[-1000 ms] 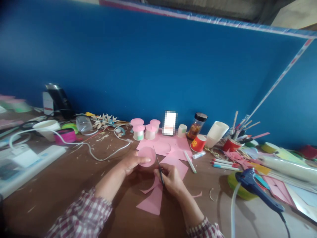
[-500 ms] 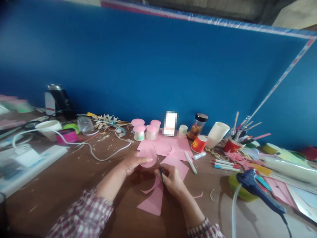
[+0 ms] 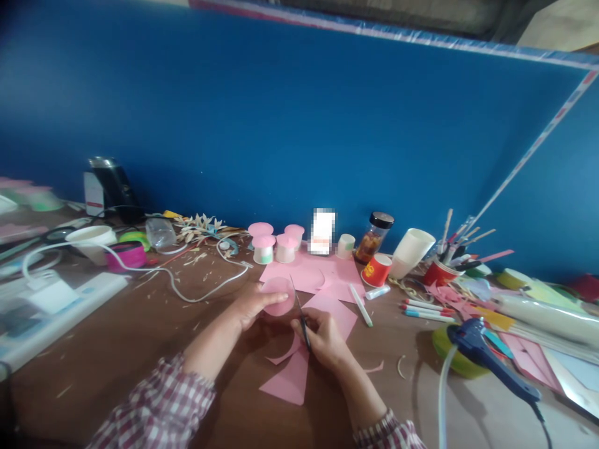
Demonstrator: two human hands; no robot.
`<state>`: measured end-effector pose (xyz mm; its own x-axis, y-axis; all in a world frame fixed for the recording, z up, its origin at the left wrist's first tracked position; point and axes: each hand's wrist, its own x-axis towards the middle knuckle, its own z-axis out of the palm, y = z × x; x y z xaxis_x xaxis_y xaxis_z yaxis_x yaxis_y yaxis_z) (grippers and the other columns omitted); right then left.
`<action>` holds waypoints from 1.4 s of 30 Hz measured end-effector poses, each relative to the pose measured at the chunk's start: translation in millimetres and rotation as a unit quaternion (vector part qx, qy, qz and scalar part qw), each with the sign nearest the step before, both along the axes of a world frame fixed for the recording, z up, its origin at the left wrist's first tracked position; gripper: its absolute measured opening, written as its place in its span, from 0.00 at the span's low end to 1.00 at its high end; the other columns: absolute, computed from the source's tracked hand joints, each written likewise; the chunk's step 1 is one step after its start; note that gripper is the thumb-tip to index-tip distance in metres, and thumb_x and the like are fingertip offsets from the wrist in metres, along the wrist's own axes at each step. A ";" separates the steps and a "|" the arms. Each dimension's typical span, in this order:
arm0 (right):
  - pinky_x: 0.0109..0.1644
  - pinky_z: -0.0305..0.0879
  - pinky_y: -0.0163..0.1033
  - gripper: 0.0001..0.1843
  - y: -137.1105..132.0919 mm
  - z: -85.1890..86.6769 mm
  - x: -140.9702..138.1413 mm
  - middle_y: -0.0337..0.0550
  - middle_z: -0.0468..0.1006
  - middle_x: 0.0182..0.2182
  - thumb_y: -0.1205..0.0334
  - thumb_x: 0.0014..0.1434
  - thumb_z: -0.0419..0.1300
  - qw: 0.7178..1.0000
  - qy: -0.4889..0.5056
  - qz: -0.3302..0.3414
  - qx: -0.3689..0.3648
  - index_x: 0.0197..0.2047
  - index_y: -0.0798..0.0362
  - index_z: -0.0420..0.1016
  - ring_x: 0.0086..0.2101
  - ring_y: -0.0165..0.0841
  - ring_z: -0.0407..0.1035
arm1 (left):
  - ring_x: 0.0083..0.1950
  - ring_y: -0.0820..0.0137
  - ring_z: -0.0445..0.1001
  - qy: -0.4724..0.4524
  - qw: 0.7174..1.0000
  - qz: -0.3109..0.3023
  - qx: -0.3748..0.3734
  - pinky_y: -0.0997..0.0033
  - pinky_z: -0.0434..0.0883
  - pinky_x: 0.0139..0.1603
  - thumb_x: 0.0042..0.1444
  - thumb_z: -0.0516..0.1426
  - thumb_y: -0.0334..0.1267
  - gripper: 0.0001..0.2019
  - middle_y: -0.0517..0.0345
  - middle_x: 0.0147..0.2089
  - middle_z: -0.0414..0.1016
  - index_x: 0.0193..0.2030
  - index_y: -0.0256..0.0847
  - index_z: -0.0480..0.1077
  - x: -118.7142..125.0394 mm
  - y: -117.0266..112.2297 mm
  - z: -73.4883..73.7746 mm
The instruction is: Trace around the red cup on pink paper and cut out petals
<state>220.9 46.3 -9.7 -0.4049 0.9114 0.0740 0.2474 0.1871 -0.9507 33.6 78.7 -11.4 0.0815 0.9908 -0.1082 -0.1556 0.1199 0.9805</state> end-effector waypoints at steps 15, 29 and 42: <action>0.27 0.62 0.34 0.21 -2.1 5.1 -0.9 0.40 0.70 0.21 0.47 0.54 0.59 1.000 -0.011 -0.004 0.011 0.36 0.58 0.75 0.27 0.34 0.65 | 0.41 0.59 0.76 -0.035 0.999 -0.017 -0.012 0.60 0.70 0.46 0.35 0.68 0.40 0.22 0.47 0.39 0.78 0.40 0.34 0.75 4.6 -0.9 -2.1; 0.29 0.61 0.34 0.17 -1.1 3.1 0.2 0.38 0.66 0.19 0.50 0.55 0.59 1.000 -0.025 -0.005 0.015 0.31 0.58 0.73 0.28 0.34 0.64 | 0.44 0.57 0.75 -0.025 0.999 -0.019 -0.016 0.59 0.69 0.47 0.35 0.68 0.40 0.25 0.45 0.41 0.78 0.42 0.33 0.74 3.0 4.1 -7.6; 0.30 0.63 0.35 0.20 -1.3 4.0 -0.6 0.39 0.67 0.19 0.48 0.55 0.58 0.999 -0.024 0.005 0.022 0.38 0.59 0.76 0.29 0.35 0.65 | 0.40 0.60 0.75 0.000 1.000 -0.025 -0.013 0.62 0.69 0.45 0.34 0.68 0.40 0.22 0.47 0.38 0.79 0.39 0.33 0.76 -1.4 0.1 2.4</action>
<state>220.3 45.0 -5.7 -0.4188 0.9031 0.0951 0.2900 0.2322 -0.9284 32.2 78.8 -9.1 0.1299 0.9823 -0.1347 -0.1483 0.1535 0.9769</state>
